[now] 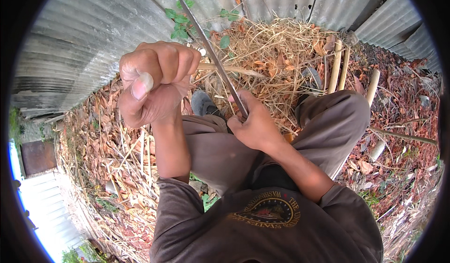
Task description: The person sits on the ground and uses a blue utility knife to shave the bark off a long wooden stick. They rotate the stick and scrape the surface repeatedly. Later, they switch to using a machete to continue shaving the stick.
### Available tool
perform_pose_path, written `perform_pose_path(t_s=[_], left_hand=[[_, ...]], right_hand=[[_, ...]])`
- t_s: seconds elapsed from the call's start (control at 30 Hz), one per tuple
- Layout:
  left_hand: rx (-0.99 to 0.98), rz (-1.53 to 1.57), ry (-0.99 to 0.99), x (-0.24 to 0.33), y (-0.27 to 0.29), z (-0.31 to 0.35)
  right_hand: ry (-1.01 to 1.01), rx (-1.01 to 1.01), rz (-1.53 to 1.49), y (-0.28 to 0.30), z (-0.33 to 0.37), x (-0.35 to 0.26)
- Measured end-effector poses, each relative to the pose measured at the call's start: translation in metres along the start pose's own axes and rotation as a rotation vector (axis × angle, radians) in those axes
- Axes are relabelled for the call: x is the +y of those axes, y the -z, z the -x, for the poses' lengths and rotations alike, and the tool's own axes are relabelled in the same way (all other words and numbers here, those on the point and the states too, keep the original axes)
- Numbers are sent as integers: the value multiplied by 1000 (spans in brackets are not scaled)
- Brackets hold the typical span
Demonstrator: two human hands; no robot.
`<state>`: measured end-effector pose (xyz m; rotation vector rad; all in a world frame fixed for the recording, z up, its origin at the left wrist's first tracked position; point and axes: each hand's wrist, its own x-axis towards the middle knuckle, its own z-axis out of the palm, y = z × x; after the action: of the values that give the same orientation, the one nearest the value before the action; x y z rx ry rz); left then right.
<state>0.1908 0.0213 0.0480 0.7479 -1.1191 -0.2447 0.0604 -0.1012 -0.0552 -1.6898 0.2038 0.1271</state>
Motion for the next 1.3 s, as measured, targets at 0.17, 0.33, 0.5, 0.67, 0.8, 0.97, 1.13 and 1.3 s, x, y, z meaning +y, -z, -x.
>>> perform_pose_path(t_s=[0.17, 0.33, 0.5, 0.67, 0.8, 0.97, 1.13, 1.3], left_hand=[[-25, -4, 101, -5, -13, -1], [134, 49, 7, -1, 11, 2], [127, 9, -7, -4, 11, 3], [175, -32, -58, -2, 15, 7], [219, -38, -65, 0, 21, 9], [234, -73, -82, -1, 19, 8], [256, -88, -89, -1, 22, 7], [251, -95, -100, -2, 24, 8]], right_hand=[[-293, 32, 466, 26, -45, 125], [-323, 34, 353, 18, -24, 67], [-254, 149, 154, 14, -13, 95], [100, 358, 416, 18, -10, 132], [71, 325, 410, 23, -10, 131], [-177, 125, 348, 22, -11, 115], [-371, -85, -431, 21, -6, 98], [-396, -307, -908, 45, -4, 49]])
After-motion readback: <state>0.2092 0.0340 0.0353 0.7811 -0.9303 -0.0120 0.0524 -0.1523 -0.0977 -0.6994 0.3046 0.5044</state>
